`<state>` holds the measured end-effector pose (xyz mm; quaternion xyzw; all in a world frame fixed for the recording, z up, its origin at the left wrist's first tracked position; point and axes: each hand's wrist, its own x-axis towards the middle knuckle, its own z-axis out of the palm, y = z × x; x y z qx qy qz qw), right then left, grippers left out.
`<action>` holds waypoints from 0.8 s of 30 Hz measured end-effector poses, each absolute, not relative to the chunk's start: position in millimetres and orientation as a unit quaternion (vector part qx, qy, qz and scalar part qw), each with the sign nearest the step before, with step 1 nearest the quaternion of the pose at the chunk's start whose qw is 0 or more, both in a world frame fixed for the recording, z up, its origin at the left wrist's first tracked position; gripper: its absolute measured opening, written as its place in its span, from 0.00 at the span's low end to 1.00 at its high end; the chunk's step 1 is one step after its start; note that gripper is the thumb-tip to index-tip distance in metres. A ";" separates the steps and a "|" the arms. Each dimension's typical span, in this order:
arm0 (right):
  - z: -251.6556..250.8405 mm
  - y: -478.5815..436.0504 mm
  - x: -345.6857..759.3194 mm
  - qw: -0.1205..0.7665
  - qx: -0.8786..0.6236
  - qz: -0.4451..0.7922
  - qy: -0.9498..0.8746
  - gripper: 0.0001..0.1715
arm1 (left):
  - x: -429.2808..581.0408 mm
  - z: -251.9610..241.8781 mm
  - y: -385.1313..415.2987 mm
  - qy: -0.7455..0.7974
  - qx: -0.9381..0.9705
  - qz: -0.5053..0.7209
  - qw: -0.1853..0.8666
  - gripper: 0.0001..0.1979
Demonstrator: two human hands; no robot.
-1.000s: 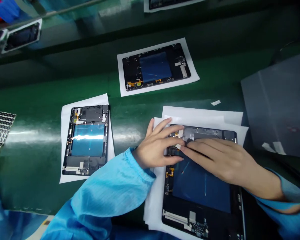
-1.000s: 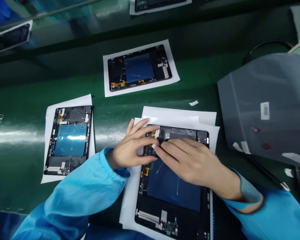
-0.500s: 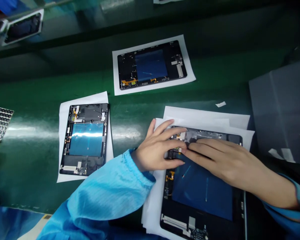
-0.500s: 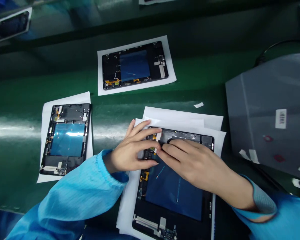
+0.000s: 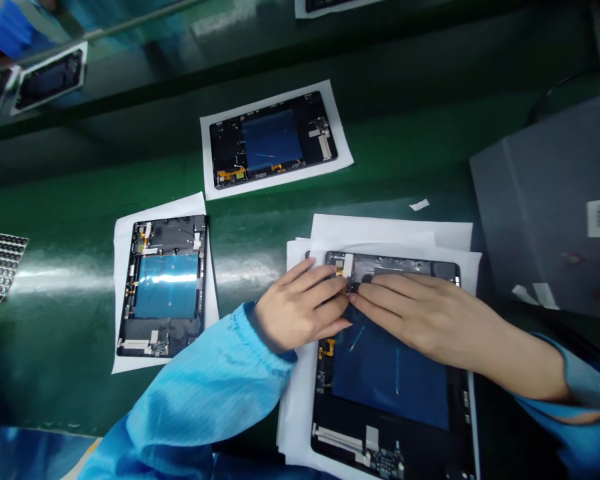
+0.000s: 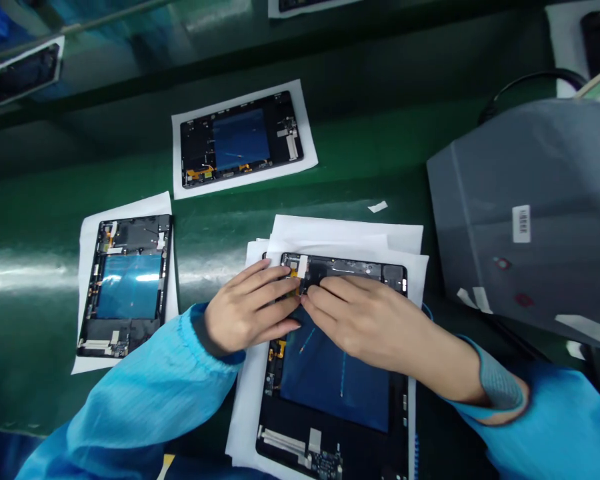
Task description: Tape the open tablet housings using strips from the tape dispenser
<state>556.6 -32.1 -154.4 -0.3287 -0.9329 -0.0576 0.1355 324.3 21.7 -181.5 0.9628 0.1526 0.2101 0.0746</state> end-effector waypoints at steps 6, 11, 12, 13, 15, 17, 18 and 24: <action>-154.2 -40.9 551.4 0.086 -0.385 -0.033 -0.918 0.21 | 326.4 -184.0 24.7 0.156 0.962 0.214 0.064 0.13; -150.9 -96.9 570.2 0.196 -0.467 -0.009 -0.862 0.25 | 318.6 -181.0 5.8 0.186 0.961 0.200 0.036 0.13; -155.1 -115.8 577.0 0.231 -0.482 -0.015 -0.845 0.25 | 315.6 -177.3 4.5 0.199 0.964 0.172 0.033 0.14; -161.9 -135.3 583.6 0.262 -0.507 -0.023 -0.821 0.25 | 313.0 -172.0 7.1 0.216 0.967 0.133 0.032 0.16; -180.9 -171.5 592.8 0.281 -0.563 -0.007 -0.777 0.27 | 312.2 -157.0 28.4 0.267 0.962 0.033 0.036 0.18; -201.1 -196.7 593.5 0.287 -0.612 0.020 -0.736 0.29 | 320.2 -140.7 70.5 0.367 0.927 -0.077 0.022 0.16; -209.6 -203.7 591.0 0.289 -0.629 0.033 -0.720 0.30 | 327.6 -134.1 95.9 0.418 0.899 -0.134 0.009 0.17; -231.8 -192.9 573.8 0.355 -0.621 0.041 -0.697 0.26 | 367.3 -118.0 188.3 0.472 0.862 -0.183 -0.022 0.15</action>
